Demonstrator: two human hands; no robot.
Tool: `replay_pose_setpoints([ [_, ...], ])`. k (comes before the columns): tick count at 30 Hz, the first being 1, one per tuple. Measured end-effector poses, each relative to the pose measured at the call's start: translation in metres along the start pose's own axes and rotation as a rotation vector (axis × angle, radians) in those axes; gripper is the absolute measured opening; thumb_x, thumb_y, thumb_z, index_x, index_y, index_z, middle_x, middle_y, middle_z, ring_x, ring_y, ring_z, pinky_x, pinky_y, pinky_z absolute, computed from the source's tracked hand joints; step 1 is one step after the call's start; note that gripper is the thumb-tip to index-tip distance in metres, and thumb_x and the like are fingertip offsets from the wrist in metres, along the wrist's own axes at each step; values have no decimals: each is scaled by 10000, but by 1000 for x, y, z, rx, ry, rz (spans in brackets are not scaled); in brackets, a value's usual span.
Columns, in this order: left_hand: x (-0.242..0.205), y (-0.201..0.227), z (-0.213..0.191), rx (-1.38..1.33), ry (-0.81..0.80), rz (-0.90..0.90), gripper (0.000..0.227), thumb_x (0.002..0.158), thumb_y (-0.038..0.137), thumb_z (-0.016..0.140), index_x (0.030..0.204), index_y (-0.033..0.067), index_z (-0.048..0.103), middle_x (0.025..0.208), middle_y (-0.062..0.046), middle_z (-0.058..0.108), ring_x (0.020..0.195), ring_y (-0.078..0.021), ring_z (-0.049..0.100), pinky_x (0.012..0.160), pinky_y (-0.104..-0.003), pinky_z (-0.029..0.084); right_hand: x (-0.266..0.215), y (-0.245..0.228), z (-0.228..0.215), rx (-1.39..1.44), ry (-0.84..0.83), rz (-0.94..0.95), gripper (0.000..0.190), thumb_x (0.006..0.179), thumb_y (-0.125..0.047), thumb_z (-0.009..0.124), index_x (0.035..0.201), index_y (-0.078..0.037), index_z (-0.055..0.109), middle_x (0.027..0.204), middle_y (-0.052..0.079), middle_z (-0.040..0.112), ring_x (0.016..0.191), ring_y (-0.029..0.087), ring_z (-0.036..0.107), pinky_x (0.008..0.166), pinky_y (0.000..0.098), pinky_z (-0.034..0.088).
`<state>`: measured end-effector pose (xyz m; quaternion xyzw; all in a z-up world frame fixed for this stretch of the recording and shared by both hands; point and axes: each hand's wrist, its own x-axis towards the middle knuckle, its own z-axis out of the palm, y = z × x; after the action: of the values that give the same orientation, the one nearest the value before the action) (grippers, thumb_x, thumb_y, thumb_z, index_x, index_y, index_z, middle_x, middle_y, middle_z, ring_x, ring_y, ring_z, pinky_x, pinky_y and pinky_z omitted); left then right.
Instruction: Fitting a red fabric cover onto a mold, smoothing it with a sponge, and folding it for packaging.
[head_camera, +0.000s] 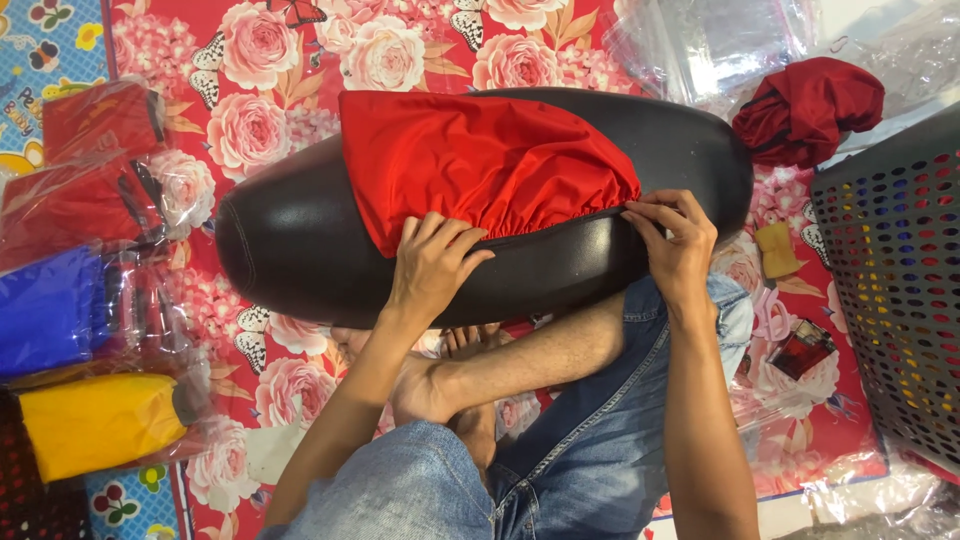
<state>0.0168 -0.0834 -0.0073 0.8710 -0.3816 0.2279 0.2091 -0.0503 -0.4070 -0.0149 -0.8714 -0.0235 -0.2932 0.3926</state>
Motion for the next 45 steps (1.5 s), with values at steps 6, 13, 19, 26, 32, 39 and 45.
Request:
replay_pose_setpoints([
  [6, 5, 0, 0, -26, -5, -62, 128, 915, 309, 806, 977, 208, 757, 875, 40, 617, 797, -183, 575, 676, -330, 441, 1, 2, 1, 36, 17, 23, 112, 916, 2, 873, 1014, -16, 821, 944, 148, 697, 853, 294, 694, 773, 398, 568],
  [13, 3, 0, 9, -38, 32, -108, 101, 948, 302, 777, 973, 210, 742, 907, 52, 611, 745, -159, 589, 617, -297, 458, 1, 1, 0, 47, 20, 21, 120, 919, 28, 860, 1027, -3, 817, 929, 156, 692, 798, 277, 653, 721, 385, 535],
  [19, 1, -3, 14, -48, -27, -130, 122, 968, 320, 753, 1033, 218, 737, 896, 42, 655, 757, -162, 620, 626, -280, 493, 0, 1, -1, 14, -1, 2, 97, 938, 30, 832, 1025, -4, 807, 944, 160, 690, 804, 302, 644, 722, 393, 530],
  [26, -1, -5, 22, -59, 45, -136, 115, 974, 300, 756, 1019, 201, 720, 841, 30, 647, 707, -168, 630, 596, -269, 523, 1, 0, 5, -2, 47, 34, 76, 1006, 51, 753, 1058, -4, 762, 934, 154, 669, 807, 322, 650, 729, 391, 532],
  [32, 3, -2, 22, -4, 116, -89, 99, 989, 282, 746, 998, 188, 717, 826, 28, 650, 707, -157, 608, 597, -244, 521, 3, -7, 8, -68, 46, 0, 85, 1100, -30, 627, 1110, -32, 711, 974, 153, 645, 792, 355, 631, 714, 441, 529],
  [39, 0, -3, 20, 15, 82, -56, 80, 963, 259, 763, 956, 189, 725, 897, 40, 671, 730, -163, 608, 595, -272, 525, -1, 4, 7, -102, 29, -30, 59, 1079, -5, 670, 1072, -29, 724, 957, 139, 648, 765, 331, 621, 694, 422, 531],
  [45, 2, -6, 17, 28, 38, -32, 73, 918, 257, 809, 944, 211, 758, 867, 50, 666, 721, -147, 614, 588, -268, 523, -3, 5, 0, 11, -7, 42, 105, 947, 56, 821, 1013, -14, 781, 966, 145, 692, 798, 280, 644, 716, 376, 535],
])
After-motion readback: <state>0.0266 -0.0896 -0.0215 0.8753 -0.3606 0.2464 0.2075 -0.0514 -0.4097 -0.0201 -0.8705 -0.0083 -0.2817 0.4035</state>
